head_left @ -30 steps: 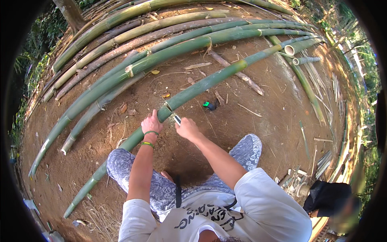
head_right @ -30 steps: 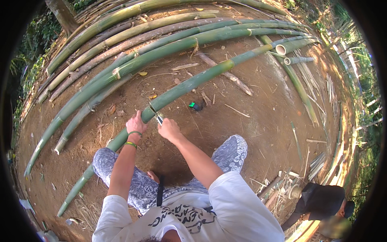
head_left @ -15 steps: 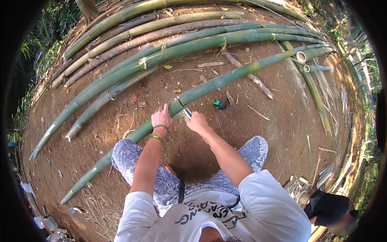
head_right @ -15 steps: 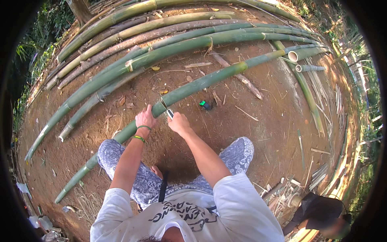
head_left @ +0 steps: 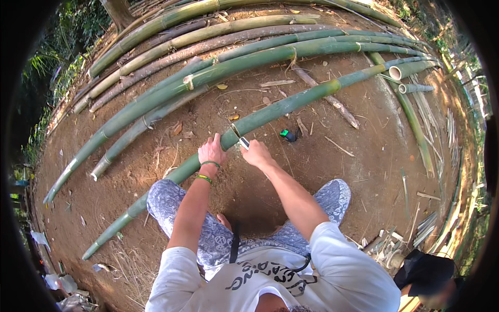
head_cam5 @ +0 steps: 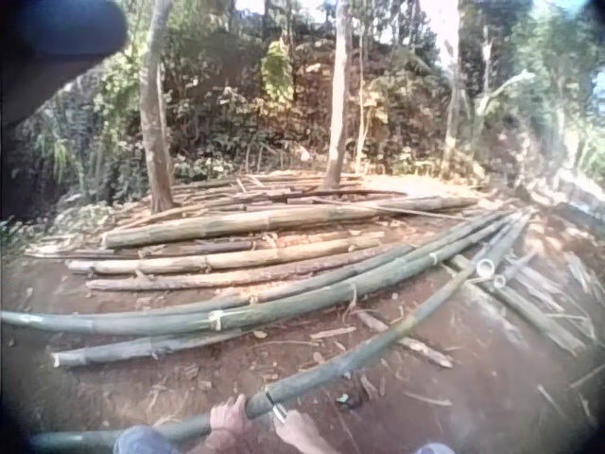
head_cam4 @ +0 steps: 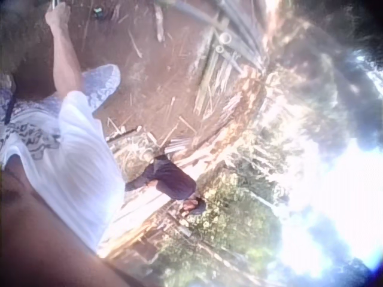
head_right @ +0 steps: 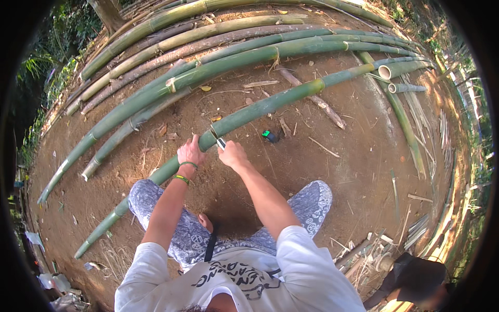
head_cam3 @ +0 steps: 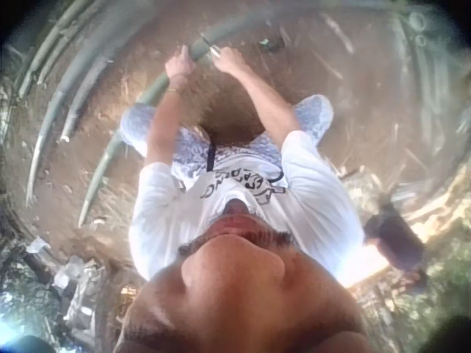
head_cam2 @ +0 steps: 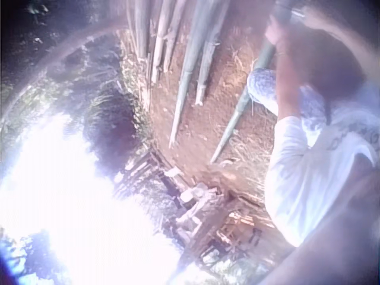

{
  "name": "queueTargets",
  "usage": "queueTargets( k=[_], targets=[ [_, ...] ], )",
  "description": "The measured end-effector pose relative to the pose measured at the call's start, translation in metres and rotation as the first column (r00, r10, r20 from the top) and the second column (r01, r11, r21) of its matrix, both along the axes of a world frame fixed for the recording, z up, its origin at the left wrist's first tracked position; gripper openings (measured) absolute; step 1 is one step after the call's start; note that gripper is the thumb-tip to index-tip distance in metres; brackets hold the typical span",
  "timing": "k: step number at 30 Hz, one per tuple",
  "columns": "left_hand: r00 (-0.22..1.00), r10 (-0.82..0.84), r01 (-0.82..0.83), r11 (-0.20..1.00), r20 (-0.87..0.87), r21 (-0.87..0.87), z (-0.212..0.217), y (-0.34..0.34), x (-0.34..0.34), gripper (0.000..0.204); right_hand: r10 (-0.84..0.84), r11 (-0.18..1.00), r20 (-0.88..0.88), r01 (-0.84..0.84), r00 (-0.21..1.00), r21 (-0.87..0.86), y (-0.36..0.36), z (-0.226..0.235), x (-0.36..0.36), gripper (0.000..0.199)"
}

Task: The person measures a long bamboo pole with a tape measure and then uses a hand saw to cut it into a shorter segment. The person sits on the ground during the process and finishes by separating the cut piece from the main pole.

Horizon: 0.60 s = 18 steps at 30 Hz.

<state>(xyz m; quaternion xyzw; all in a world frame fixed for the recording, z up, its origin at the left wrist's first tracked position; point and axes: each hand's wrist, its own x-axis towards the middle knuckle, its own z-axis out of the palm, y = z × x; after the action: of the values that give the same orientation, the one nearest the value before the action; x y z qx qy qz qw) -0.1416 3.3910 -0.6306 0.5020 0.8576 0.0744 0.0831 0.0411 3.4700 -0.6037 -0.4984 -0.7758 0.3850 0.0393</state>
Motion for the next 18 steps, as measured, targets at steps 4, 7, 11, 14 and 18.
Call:
queueTargets(
  k=[4, 7, 11, 14, 18],
  targets=[
    [0.999, 0.049, -0.048, 0.996, 0.007, -0.080, 0.014, -0.012, -0.017, 0.061, 0.005, 1.000, -0.156, -0.004, 0.988, 0.008, -0.036, 0.046, 0.038, 0.039],
    [0.998, 0.031, -0.021, 0.983, 0.052, -0.184, 0.019, -0.003, -0.025, 0.066, -0.118, 0.993, -0.207, 0.117, 0.971, -0.015, -0.071, 0.069, 0.100, 0.041],
    [0.996, -0.001, 0.027, 0.962, 0.094, -0.273, 0.020, 0.008, -0.035, 0.081, -0.150, 0.987, -0.169, 0.138, 0.974, -0.081, -0.099, 0.077, 0.136, 0.041],
    [0.989, 0.017, 0.024, 0.964, 0.148, -0.267, 0.023, 0.009, -0.041, 0.082, -0.152, 0.985, -0.152, 0.138, 0.977, -0.099, -0.113, 0.082, 0.136, 0.040],
    [0.983, -0.009, 0.059, 0.963, 0.186, -0.264, 0.021, 0.011, -0.048, 0.083, -0.137, 0.988, -0.153, 0.125, 0.979, -0.085, -0.119, 0.084, 0.137, 0.039]
  ],
)
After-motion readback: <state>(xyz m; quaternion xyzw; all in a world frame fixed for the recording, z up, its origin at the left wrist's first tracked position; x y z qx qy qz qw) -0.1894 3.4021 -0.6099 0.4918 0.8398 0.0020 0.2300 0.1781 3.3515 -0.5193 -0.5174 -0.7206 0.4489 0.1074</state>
